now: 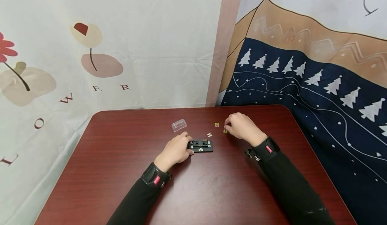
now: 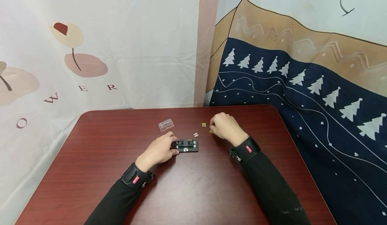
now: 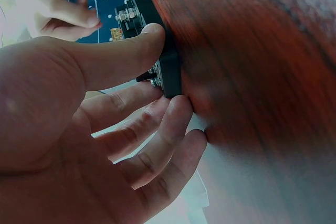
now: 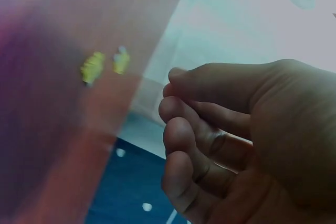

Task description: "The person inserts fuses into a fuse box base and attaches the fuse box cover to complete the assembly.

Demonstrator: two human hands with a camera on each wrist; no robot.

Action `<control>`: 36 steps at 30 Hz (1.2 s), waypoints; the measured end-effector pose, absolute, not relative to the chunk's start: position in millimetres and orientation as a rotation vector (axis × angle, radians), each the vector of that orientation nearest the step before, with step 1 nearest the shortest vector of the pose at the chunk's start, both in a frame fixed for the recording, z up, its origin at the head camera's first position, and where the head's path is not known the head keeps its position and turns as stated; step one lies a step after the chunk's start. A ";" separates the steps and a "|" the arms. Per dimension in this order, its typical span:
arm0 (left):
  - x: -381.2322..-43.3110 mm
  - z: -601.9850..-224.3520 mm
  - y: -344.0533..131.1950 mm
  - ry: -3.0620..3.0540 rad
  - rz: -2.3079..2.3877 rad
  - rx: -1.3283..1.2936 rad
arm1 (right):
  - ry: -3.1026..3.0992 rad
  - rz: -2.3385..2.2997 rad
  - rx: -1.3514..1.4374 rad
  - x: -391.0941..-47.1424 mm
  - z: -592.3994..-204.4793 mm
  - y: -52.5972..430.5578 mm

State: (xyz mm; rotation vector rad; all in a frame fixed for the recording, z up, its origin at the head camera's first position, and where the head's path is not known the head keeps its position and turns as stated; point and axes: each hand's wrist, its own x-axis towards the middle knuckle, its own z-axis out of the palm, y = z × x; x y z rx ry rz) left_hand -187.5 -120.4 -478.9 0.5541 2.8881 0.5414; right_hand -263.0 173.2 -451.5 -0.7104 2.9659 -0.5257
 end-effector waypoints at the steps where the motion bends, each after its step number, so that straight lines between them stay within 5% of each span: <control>1: -187.2 -478.6 -120.0 2.885 0.539 0.549 | 2.955 -0.517 -0.707 -262.8 -454.9 173.6; 36: -184.2 -478.2 -119.3 2.883 0.528 0.541 | 2.929 -0.346 -0.770 -265.8 -478.3 173.5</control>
